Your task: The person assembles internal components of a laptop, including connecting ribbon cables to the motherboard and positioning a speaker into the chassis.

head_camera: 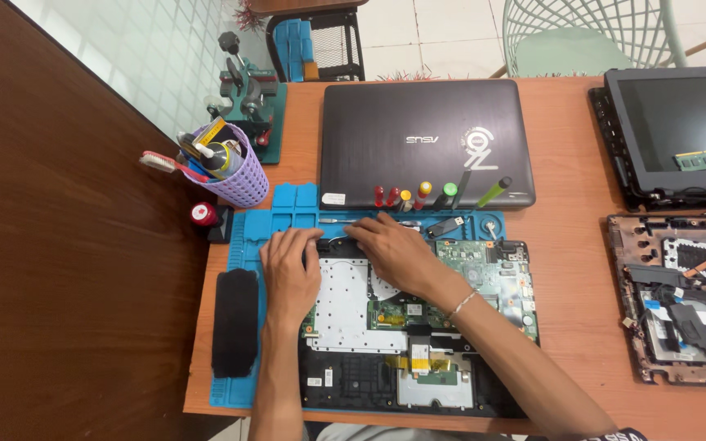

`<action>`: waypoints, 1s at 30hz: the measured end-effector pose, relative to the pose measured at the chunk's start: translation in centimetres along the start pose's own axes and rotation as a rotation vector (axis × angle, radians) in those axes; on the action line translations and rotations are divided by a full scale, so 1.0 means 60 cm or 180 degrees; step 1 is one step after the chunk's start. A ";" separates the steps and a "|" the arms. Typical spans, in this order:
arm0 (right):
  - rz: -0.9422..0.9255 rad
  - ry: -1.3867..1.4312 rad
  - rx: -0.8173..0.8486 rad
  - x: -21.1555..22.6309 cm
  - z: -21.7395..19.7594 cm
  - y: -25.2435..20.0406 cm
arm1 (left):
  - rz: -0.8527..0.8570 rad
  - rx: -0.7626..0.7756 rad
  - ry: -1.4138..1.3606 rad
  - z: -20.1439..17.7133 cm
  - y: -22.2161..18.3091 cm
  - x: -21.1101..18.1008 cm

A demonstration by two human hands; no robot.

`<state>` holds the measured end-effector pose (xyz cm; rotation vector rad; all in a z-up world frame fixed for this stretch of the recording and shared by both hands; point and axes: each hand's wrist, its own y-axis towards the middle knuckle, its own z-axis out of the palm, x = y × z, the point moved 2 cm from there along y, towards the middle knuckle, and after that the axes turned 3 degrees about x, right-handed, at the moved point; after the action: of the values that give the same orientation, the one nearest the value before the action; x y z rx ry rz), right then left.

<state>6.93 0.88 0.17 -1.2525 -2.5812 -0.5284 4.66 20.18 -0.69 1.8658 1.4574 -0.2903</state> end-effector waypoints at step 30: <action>0.0251 0.0208 0.0094 0.019 -0.027 0.011 | 0.0005 0.0008 -0.0154 0.003 -0.005 0.002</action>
<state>6.83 1.41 2.20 -1.2991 -2.4661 -0.5053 4.47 20.18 -1.01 1.8493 1.4238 -0.3344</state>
